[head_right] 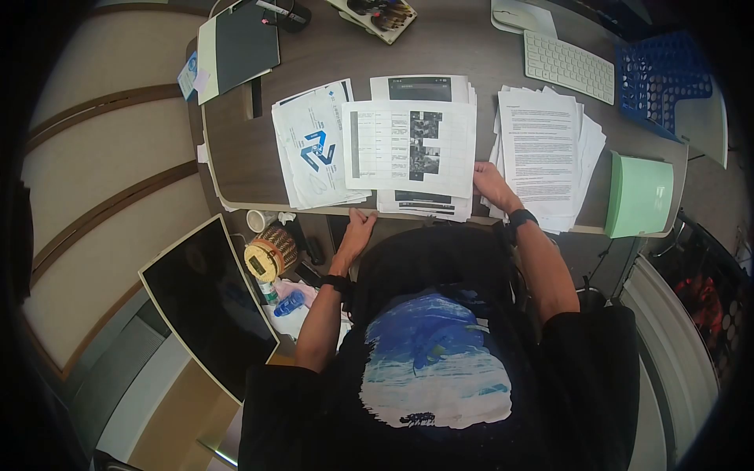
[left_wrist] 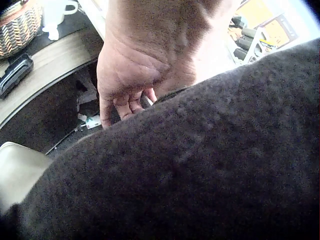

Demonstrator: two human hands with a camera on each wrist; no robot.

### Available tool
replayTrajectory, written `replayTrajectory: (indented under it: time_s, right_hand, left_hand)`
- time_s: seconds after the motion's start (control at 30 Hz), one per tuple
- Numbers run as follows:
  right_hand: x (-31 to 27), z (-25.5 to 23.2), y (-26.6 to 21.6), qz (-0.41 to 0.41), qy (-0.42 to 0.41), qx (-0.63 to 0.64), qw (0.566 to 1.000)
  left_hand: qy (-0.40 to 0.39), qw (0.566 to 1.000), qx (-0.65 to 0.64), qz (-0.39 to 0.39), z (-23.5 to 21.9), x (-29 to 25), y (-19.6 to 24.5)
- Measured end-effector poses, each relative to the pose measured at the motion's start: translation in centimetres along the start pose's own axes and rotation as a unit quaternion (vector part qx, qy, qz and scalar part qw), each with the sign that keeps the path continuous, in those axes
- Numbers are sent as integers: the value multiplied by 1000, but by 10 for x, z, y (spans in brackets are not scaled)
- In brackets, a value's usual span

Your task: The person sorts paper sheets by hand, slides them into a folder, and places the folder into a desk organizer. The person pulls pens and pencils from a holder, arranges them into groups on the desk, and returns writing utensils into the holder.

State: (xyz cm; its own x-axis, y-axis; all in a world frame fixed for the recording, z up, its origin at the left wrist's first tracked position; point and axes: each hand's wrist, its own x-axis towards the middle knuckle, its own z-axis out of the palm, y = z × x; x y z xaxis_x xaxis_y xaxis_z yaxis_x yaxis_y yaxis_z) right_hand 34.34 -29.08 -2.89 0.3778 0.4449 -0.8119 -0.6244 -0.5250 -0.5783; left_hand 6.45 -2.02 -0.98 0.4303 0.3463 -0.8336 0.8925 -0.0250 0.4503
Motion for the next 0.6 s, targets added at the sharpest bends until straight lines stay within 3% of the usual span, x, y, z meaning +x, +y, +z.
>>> replayTrajectory:
  time_s: [0.6]
  right_hand:
    - [-4,-2,-9,7,-11,-39,999]
  left_hand:
    - [3,1000,10,14,1,2,-3]
